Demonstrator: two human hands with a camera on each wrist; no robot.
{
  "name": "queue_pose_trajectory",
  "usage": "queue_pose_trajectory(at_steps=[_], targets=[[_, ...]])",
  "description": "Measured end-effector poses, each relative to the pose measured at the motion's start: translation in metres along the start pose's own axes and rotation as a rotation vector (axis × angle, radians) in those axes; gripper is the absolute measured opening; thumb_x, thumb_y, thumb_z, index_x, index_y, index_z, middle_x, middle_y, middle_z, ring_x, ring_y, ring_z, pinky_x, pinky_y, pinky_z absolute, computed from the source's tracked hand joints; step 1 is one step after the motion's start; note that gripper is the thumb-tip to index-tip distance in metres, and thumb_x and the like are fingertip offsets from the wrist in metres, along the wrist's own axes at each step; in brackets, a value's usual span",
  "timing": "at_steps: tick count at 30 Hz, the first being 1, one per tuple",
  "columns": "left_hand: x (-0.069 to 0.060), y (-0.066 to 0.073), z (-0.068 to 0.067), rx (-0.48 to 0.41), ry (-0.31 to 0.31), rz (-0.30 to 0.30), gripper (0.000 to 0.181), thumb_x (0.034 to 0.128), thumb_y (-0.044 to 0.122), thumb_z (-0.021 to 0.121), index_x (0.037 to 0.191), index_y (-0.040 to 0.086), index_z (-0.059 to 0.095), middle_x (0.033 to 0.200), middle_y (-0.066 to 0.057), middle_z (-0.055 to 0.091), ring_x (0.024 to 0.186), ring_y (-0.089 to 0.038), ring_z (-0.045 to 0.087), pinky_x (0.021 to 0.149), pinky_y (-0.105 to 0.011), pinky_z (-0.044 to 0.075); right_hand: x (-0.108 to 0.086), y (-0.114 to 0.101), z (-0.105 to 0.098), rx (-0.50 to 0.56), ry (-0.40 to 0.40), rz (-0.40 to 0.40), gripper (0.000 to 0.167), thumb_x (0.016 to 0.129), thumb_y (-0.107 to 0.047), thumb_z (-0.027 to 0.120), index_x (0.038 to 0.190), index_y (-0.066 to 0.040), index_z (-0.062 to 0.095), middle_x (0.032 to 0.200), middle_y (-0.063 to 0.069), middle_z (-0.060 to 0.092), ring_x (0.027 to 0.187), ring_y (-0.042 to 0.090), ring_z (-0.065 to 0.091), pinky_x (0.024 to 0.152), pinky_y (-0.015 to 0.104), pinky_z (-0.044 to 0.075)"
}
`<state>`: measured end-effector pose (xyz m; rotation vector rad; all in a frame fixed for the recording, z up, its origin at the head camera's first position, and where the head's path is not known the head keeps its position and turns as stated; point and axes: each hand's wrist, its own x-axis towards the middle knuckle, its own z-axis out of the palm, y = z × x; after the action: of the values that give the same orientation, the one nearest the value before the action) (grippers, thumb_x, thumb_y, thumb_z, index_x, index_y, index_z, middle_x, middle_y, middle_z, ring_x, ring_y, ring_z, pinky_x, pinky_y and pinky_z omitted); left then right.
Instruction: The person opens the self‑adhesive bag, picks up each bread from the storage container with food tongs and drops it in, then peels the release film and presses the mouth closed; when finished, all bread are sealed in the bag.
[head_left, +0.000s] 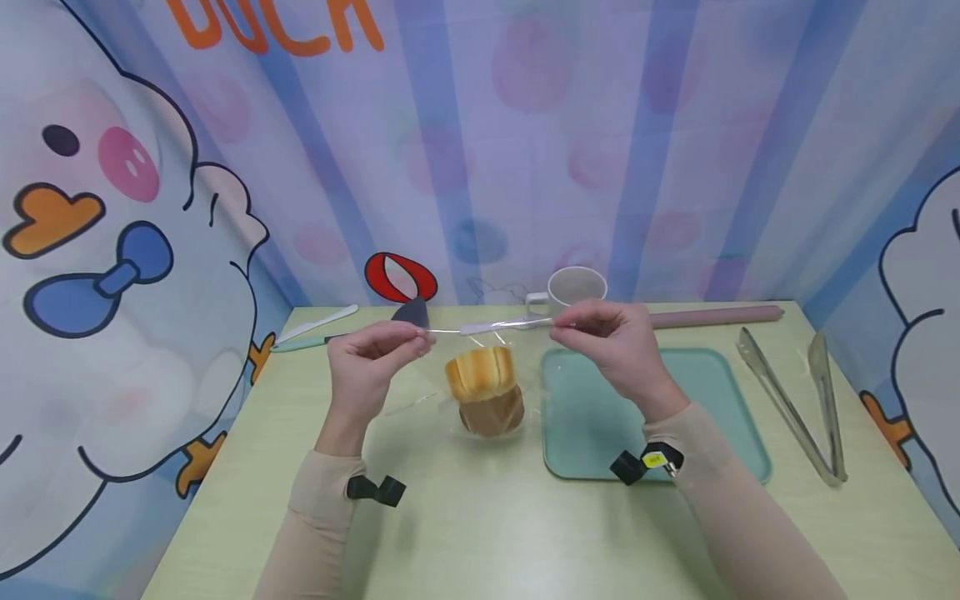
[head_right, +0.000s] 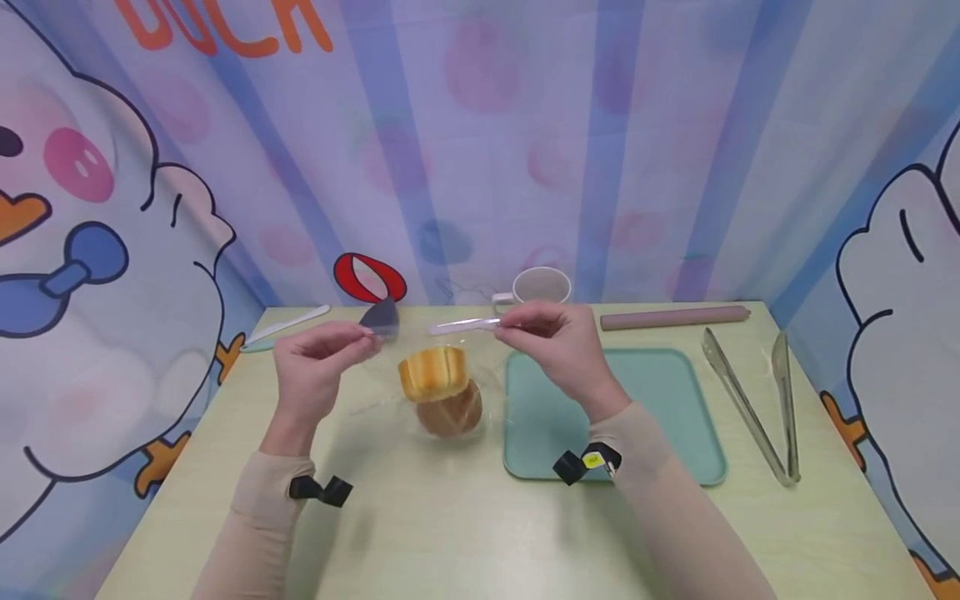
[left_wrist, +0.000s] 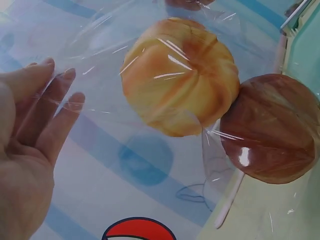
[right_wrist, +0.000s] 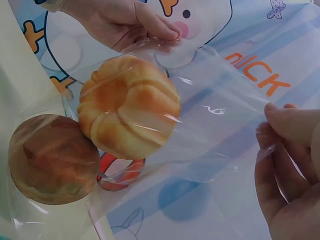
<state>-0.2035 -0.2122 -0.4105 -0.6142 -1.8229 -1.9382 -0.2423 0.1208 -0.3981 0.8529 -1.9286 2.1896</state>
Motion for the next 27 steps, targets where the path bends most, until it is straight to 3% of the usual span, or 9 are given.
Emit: queue_pose_trajectory(at_steps=[3,7,12,18,21,23,27], targets=[[0.001,0.001,-0.001,-0.001,-0.011,-0.016,0.017,0.0891,-0.011,0.076,0.105,-0.016,0.073,0.097,-0.017,0.079,0.085,-0.027,0.079,0.080,-0.042,0.064,0.001,-0.002,-0.002,-0.050,-0.014,-0.020,0.013,0.087,0.009,0.080,0.097,0.001,0.080,0.094,0.004,0.079,0.082,0.014,0.074,0.073,0.024,0.061],[0.004,0.003,-0.001,0.040,-0.013,0.010,0.016,0.0903,-0.009,0.076,0.106,-0.013,0.074,0.098,-0.015,0.080,0.084,-0.025,0.079,0.079,-0.040,0.064,0.003,-0.004,-0.005,-0.081,-0.036,-0.063,0.011,0.087,0.010,0.078,0.098,0.006,0.079,0.094,0.004,0.079,0.083,0.014,0.075,0.074,0.025,0.062],[0.006,0.004,0.003,0.009,0.056,0.060,0.025,0.0878,-0.010,0.078,0.112,-0.011,0.072,0.099,-0.010,0.081,0.087,-0.023,0.080,0.081,-0.040,0.064,0.004,-0.001,-0.004,-0.065,-0.031,-0.095,0.009,0.088,0.014,0.075,0.095,0.008,0.076,0.094,0.006,0.079,0.087,0.015,0.076,0.078,0.028,0.063],[0.002,0.000,0.017,-0.039,0.152,0.004,0.022,0.0930,-0.005,0.075,0.115,-0.005,0.073,0.096,-0.006,0.080,0.085,-0.020,0.079,0.081,-0.041,0.064,0.004,0.005,0.002,-0.131,0.001,0.061,0.012,0.094,0.006,0.072,0.103,0.006,0.066,0.100,0.009,0.075,0.090,0.017,0.074,0.081,0.028,0.062],[0.000,-0.002,0.021,-0.034,0.174,-0.036,0.016,0.0962,0.000,0.073,0.112,-0.004,0.074,0.096,-0.007,0.078,0.086,-0.021,0.079,0.080,-0.043,0.064,0.006,0.006,0.005,-0.201,-0.047,0.131,0.020,0.097,0.002,0.069,0.115,0.003,0.062,0.110,0.015,0.071,0.097,0.021,0.072,0.085,0.029,0.061],[-0.001,-0.004,0.023,-0.037,0.183,-0.051,0.015,0.0967,0.001,0.073,0.111,-0.002,0.075,0.097,-0.007,0.077,0.087,-0.021,0.079,0.079,-0.045,0.064,0.008,0.006,0.008,-0.252,-0.097,0.130,0.026,0.098,-0.001,0.068,0.124,0.002,0.062,0.119,0.016,0.069,0.104,0.024,0.070,0.091,0.035,0.060],[-0.001,-0.004,0.026,-0.034,0.162,-0.057,0.015,0.0964,0.000,0.073,0.111,0.000,0.075,0.097,-0.007,0.078,0.088,-0.022,0.079,0.077,-0.046,0.064,0.011,0.001,0.016,-0.446,-0.176,0.023,0.040,0.100,-0.015,0.070,0.138,-0.005,0.062,0.137,0.012,0.065,0.124,0.027,0.063,0.106,0.050,0.051]])
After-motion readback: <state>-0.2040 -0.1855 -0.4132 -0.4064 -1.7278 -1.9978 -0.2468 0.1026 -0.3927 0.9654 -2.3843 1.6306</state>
